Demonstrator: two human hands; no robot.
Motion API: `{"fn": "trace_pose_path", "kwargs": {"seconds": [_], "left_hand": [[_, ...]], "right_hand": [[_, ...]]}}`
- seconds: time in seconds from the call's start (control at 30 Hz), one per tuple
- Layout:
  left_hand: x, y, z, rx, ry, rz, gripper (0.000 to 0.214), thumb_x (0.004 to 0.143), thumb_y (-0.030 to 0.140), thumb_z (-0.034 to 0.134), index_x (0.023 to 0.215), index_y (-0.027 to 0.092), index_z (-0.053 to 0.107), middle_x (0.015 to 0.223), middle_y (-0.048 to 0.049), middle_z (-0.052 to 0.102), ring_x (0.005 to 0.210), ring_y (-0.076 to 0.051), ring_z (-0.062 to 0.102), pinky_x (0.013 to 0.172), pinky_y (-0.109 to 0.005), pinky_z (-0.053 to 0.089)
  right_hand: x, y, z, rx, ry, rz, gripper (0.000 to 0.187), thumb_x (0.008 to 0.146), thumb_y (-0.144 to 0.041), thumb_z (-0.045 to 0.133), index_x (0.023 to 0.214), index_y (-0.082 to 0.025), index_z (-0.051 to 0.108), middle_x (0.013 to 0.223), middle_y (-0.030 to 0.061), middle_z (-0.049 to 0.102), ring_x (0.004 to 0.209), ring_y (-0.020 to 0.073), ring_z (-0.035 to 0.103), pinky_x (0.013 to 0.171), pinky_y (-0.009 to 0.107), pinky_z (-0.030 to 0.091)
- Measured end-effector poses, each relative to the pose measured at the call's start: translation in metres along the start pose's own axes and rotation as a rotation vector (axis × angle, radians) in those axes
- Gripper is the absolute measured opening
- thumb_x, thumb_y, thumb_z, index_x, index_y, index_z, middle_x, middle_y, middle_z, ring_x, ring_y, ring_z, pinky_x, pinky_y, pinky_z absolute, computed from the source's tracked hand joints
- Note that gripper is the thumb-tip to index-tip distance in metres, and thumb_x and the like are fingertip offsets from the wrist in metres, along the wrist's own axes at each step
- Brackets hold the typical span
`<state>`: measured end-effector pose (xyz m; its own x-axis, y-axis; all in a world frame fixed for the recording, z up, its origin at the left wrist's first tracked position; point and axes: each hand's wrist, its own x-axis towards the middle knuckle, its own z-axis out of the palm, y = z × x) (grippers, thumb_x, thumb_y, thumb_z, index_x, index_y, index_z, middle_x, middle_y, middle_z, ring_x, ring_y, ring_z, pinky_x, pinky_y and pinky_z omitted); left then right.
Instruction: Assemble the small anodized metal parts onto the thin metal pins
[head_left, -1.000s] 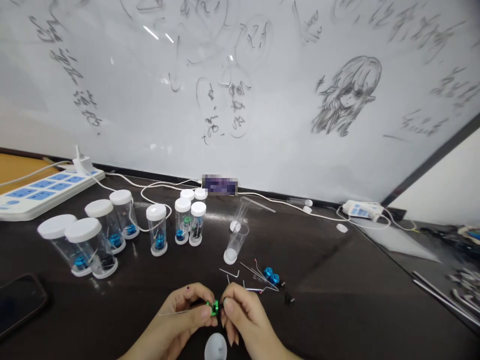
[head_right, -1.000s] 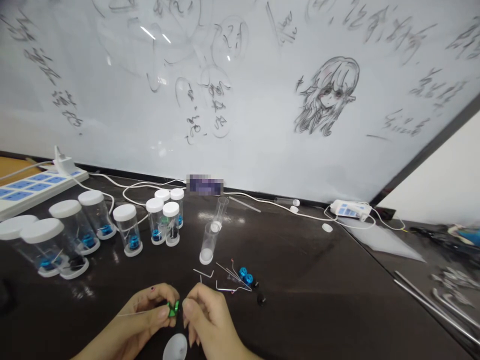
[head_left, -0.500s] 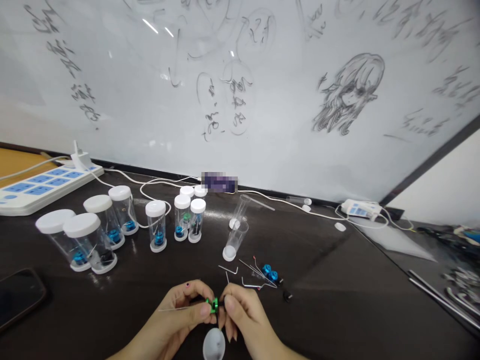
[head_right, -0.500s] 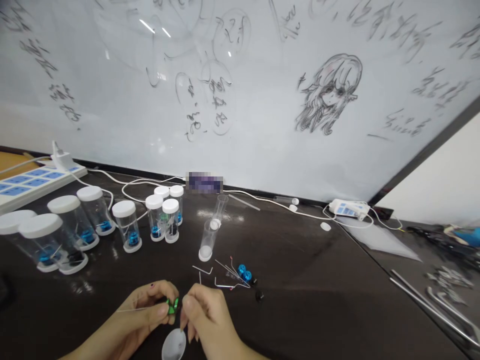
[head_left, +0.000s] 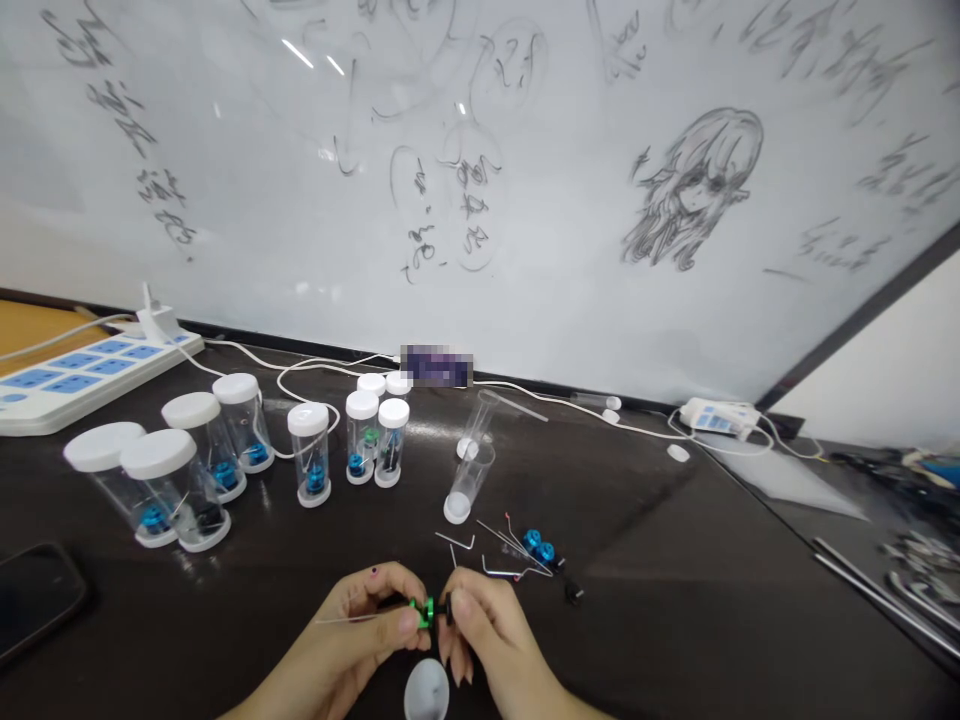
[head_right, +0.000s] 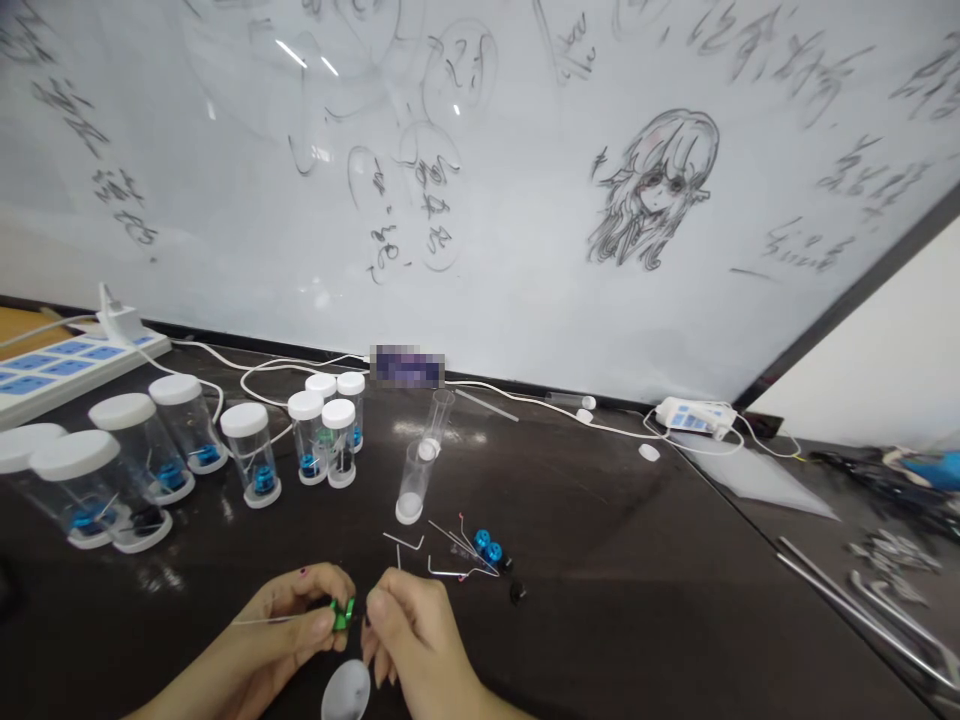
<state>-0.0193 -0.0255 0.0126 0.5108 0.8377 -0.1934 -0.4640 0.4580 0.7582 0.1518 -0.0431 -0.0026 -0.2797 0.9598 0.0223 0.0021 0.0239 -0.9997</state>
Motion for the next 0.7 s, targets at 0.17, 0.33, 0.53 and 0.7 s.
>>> {"fn": "trace_pose_path", "kwargs": {"seconds": [0.17, 0.33, 0.53, 0.7], "left_hand": [[0.001, -0.0015, -0.0026, -0.016, 0.004, 0.004, 0.013, 0.064, 0.021, 0.077, 0.073, 0.015, 0.07, 0.07, -0.0023, 0.063, 0.068, -0.014, 0.057, 0.07, -0.026, 0.044], [0.0013, -0.0021, -0.0033, -0.028, -0.018, 0.007, 0.011, 0.066, 0.019, 0.076, 0.074, 0.015, 0.07, 0.072, -0.0026, 0.063, 0.069, -0.014, 0.057, 0.07, -0.025, 0.044], [0.0009, -0.0015, -0.0012, -0.035, -0.018, -0.001, 0.013, 0.064, 0.02, 0.077, 0.073, 0.014, 0.07, 0.071, -0.0027, 0.063, 0.068, -0.014, 0.057, 0.07, -0.026, 0.044], [0.0011, -0.0001, 0.0005, -0.049, -0.013, -0.001, 0.012, 0.064, 0.02, 0.077, 0.072, 0.014, 0.07, 0.069, -0.0025, 0.063, 0.068, -0.014, 0.057, 0.069, -0.025, 0.044]], "right_hand": [[0.0009, -0.004, 0.0, 0.002, -0.008, 0.041, 0.039, 0.084, -0.052, 0.055, 0.074, -0.015, 0.05, 0.057, -0.003, 0.05, 0.042, 0.0048, 0.041, 0.041, 0.016, 0.032], [-0.0004, -0.0025, -0.0013, 0.044, 0.007, 0.011, 0.039, 0.084, -0.053, 0.055, 0.083, -0.015, 0.05, 0.061, -0.0021, 0.054, 0.042, 0.0045, 0.041, 0.04, 0.016, 0.03], [0.0016, -0.0001, -0.0006, -0.013, 0.006, 0.065, 0.045, 0.086, -0.057, 0.048, 0.069, -0.015, 0.046, 0.047, -0.004, 0.047, 0.035, 0.0036, 0.037, 0.034, 0.014, 0.025], [0.0027, -0.0037, -0.0007, 0.018, -0.021, 0.022, 0.04, 0.082, -0.055, 0.056, 0.076, -0.016, 0.046, 0.055, -0.0045, 0.048, 0.038, 0.0031, 0.038, 0.035, 0.013, 0.027]]}}
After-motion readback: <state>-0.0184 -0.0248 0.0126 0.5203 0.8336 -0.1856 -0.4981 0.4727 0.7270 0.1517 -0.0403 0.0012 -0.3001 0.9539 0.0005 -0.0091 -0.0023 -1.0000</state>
